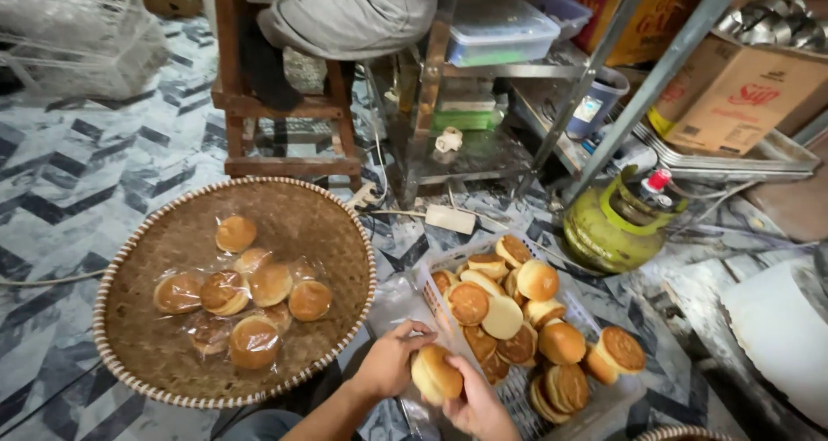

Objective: The person packages bread rolls by placing them into plastic bags and sealing the bags by hand.

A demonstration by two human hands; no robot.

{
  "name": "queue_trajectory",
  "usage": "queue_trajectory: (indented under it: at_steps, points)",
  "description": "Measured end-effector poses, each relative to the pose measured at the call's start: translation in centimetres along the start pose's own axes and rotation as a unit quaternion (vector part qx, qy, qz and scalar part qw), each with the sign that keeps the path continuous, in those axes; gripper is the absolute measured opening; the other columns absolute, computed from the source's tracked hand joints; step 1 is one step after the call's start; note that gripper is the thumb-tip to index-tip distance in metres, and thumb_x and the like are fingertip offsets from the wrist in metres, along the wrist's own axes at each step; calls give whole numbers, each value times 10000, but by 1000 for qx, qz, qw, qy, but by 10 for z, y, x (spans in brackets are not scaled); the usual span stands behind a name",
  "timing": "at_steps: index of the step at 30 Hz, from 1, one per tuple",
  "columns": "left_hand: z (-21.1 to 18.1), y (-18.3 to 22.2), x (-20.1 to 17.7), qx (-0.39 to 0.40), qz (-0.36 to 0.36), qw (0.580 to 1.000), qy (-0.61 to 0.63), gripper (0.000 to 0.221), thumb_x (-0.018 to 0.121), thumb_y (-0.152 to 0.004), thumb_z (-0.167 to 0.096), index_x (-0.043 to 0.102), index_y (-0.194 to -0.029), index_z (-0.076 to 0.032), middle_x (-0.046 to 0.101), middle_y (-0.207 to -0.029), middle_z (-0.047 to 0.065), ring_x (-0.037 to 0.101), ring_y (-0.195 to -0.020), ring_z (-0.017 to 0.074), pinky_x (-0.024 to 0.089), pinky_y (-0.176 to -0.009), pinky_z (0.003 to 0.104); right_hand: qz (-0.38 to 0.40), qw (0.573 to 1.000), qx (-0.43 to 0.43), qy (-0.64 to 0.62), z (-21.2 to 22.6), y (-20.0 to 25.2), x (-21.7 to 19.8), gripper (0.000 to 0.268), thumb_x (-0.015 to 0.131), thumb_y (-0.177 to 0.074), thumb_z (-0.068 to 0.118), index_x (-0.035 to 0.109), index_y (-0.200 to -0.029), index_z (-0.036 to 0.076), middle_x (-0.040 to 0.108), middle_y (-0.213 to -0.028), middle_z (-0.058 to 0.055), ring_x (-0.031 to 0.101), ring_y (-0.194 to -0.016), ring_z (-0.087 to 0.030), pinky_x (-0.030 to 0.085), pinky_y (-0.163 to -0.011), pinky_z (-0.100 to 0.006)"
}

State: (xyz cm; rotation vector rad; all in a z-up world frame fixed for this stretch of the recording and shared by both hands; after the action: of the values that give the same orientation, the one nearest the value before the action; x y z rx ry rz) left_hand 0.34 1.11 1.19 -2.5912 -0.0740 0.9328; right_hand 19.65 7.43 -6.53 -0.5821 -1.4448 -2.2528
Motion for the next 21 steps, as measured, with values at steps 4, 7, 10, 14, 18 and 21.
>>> queue_trajectory:
  at_steps: [4,7,10,14,18,21]
  points:
    - [-5,-4,7,-6,3,999,-37,530,668,-754,0,701,-1270,-113,648,-1263,89,644,-1131,341,513,-964,406,-44,997,-39,-46,1,-27,-21,371,646,-890,416,697,-1092,108,723,-861,-57,653,-623,-187,465,-423,-227]
    - [-9,-1,15,-7,-8,999,-40,550,625,-741,41,693,-1267,-103,644,-1282,82,635,-1158,336,517,-981,401,-91,990,-92,-55,-5,-47,-36,308,711,-890,385,690,-1068,136,698,-876,-23,622,-659,-146,500,-467,-246]
    - [-12,0,21,-18,34,998,-47,650,599,-705,61,651,-1334,-93,614,-1299,92,613,-1143,352,519,-944,397,-138,974,-162,-70,-12,-33,-18,277,731,-883,369,673,-1066,169,688,-899,-4,617,-744,-131,507,-549,-262]
    - [-17,5,35,18,18,996,-85,619,654,-728,6,642,-1341,-81,610,-1311,100,630,-1136,339,525,-941,395,-169,933,-287,-135,-16,-24,10,295,674,-874,323,627,-1147,218,692,-1001,17,658,-906,-138,555,-722,-328]
    - [-39,11,46,7,17,996,-92,575,710,-772,-45,648,-1342,-92,628,-1311,100,650,-1080,339,541,-881,419,-133,906,-349,-200,-23,-29,5,362,601,-939,354,603,-1239,151,699,-1074,-42,687,-952,-209,584,-774,-353]
    - [-33,5,31,-52,-54,997,-25,590,676,-718,-22,642,-1304,-83,627,-1325,97,686,-1050,316,583,-867,391,-130,928,-294,-190,-29,-21,10,373,543,-985,362,606,-1273,134,669,-1050,-61,645,-896,-239,515,-694,-368]
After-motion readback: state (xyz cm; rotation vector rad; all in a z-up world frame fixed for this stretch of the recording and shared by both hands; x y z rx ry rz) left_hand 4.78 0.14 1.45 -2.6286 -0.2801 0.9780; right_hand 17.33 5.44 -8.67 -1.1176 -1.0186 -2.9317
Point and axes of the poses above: each hand's wrist, its own y-axis away from the middle knuckle, its own x-axis out of the palm, z = x × y, the point moved 2 cm from there along -y, towards the middle knuckle
